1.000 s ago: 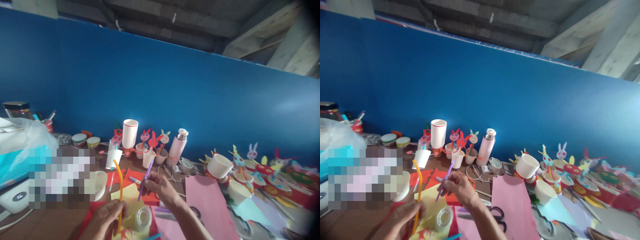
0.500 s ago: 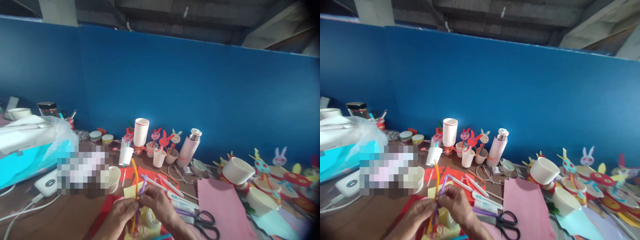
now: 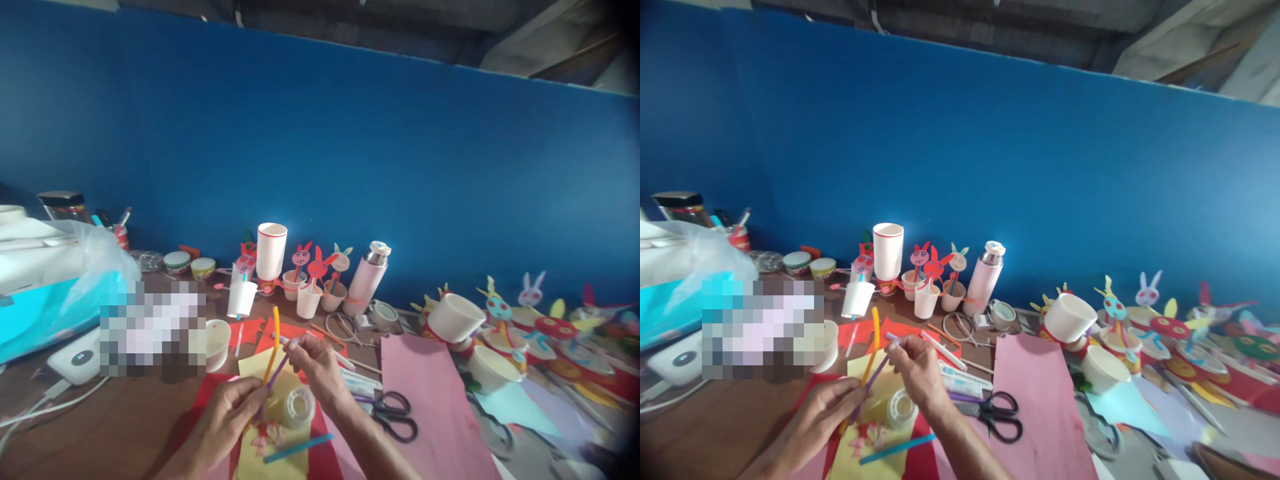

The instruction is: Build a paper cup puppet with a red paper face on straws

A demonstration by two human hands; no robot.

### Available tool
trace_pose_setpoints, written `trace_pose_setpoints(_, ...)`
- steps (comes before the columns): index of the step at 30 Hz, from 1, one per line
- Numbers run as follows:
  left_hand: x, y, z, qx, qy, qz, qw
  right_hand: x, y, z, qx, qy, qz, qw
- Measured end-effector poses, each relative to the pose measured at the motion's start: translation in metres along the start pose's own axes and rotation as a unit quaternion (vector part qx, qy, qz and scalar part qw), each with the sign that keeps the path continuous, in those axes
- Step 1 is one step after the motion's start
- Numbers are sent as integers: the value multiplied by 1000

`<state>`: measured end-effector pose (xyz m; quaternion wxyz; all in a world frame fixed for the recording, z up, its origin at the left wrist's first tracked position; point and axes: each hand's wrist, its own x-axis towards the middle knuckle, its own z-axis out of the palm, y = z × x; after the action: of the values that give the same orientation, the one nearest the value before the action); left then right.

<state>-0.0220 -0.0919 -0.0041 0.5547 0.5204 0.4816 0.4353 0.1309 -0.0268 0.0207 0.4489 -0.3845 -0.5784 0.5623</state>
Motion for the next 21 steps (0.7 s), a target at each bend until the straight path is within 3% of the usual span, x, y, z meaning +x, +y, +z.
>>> trace_pose_setpoints(9,-1,-3,-1,72,64,19,995,-2,-5,1,45,-7,8,999)
trace_pose_setpoints(13,0,-1,-4,66,69,13,995,6,-5,-14,41,14,0,999)
trace_pose_setpoints(18,3,5,-11,34,95,-26,995,10,-19,-44,-86,-40,7,995)
trace_pose_setpoints(21,6,4,-15,14,100,-47,994,7,-20,-50,-178,-77,8,981)
